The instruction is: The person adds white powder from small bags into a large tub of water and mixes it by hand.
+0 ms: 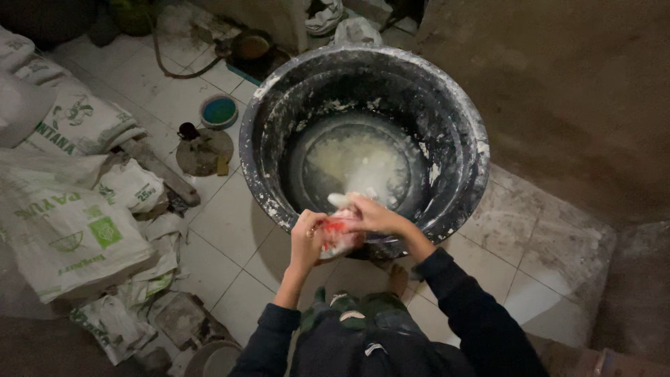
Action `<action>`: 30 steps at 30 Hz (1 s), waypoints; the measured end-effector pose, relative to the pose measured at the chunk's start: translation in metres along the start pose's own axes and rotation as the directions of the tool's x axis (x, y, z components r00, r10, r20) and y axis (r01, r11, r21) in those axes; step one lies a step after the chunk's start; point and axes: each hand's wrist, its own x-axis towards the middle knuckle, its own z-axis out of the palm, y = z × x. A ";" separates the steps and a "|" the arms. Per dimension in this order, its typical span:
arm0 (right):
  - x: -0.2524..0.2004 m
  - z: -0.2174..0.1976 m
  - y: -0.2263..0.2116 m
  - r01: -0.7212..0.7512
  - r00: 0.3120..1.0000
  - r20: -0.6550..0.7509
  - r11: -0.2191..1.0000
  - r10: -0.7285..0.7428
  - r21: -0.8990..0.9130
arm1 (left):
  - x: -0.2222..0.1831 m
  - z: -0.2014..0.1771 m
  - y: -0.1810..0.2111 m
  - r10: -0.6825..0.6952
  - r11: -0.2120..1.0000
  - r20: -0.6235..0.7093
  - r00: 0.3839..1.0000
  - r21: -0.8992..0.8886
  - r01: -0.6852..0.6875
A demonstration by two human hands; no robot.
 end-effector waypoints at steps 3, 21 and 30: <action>0.009 -0.004 -0.020 0.247 0.958 -0.109 0.957 -0.265 -0.151 | -0.002 0.005 -0.004 -0.017 1.000 -0.098 0.995 -0.014 0.015; 0.010 0.030 -0.029 0.239 0.912 -0.326 0.969 -0.248 -0.067 | 0.011 -0.022 0.016 -0.169 0.985 0.188 0.968 0.010 0.170; -0.006 0.002 -0.028 -0.043 0.997 -0.023 0.810 0.070 0.585 | 0.008 -0.008 0.000 0.074 0.990 0.097 0.993 0.116 -0.085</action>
